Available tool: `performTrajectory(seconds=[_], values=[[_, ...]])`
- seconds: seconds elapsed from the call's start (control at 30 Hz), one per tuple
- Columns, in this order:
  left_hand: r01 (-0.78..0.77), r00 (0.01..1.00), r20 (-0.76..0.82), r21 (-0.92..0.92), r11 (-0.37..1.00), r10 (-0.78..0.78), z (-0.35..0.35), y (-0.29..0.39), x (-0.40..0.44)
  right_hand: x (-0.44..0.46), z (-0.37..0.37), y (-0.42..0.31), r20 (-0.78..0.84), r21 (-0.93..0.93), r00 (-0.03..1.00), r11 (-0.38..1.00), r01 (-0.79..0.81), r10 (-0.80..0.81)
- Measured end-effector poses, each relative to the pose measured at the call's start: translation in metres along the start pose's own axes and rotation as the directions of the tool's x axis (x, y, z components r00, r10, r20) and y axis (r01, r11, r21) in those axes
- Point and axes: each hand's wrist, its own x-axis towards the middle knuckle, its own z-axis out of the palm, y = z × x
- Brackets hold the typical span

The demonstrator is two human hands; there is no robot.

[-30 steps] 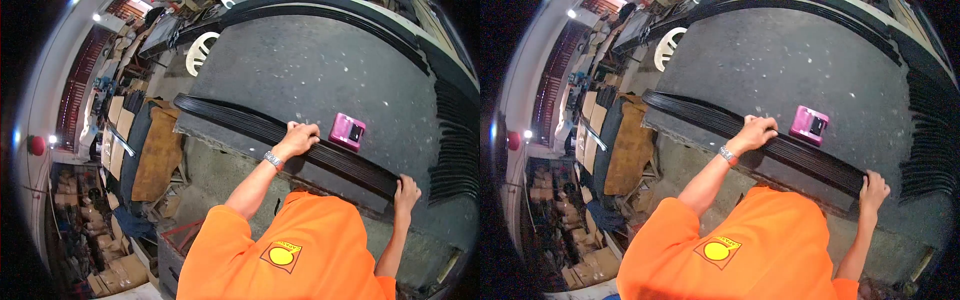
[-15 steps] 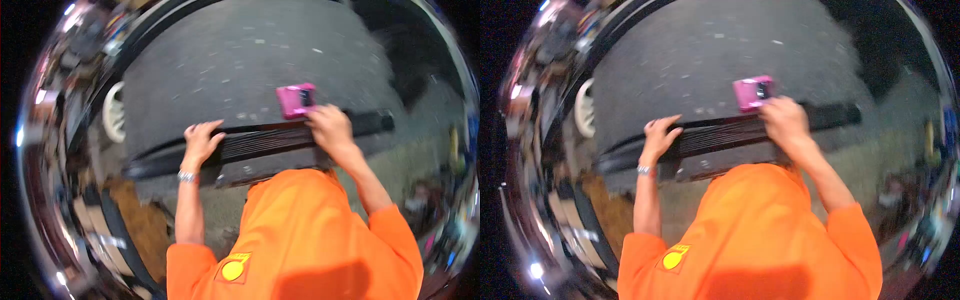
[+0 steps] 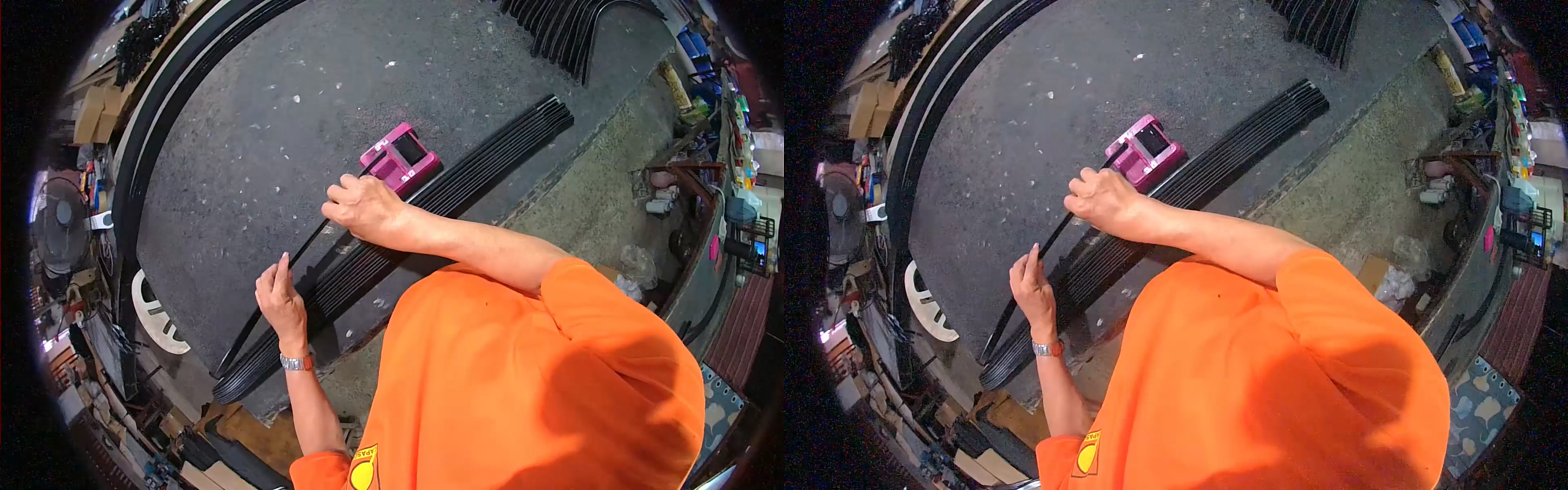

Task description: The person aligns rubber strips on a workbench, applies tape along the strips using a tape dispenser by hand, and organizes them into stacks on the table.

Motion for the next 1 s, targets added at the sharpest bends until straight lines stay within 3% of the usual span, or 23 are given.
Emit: performTrajectory(seconds=[0.53, 1.0], values=[[-0.074, 0.992, -0.103, -0.015, 0.997, 0.072, 0.045, 0.053, 0.046, -0.019, -0.043, 0.052, 0.039, -0.204, 0.994, 0.974, -0.095, 0.105], [-0.106, 0.991, -0.071, 0.051, 0.993, 0.11, 0.033, 0.018, 0.025, -0.014, -0.015, 0.03, 0.052, -0.106, 0.998, 0.994, -0.028, 0.034]])
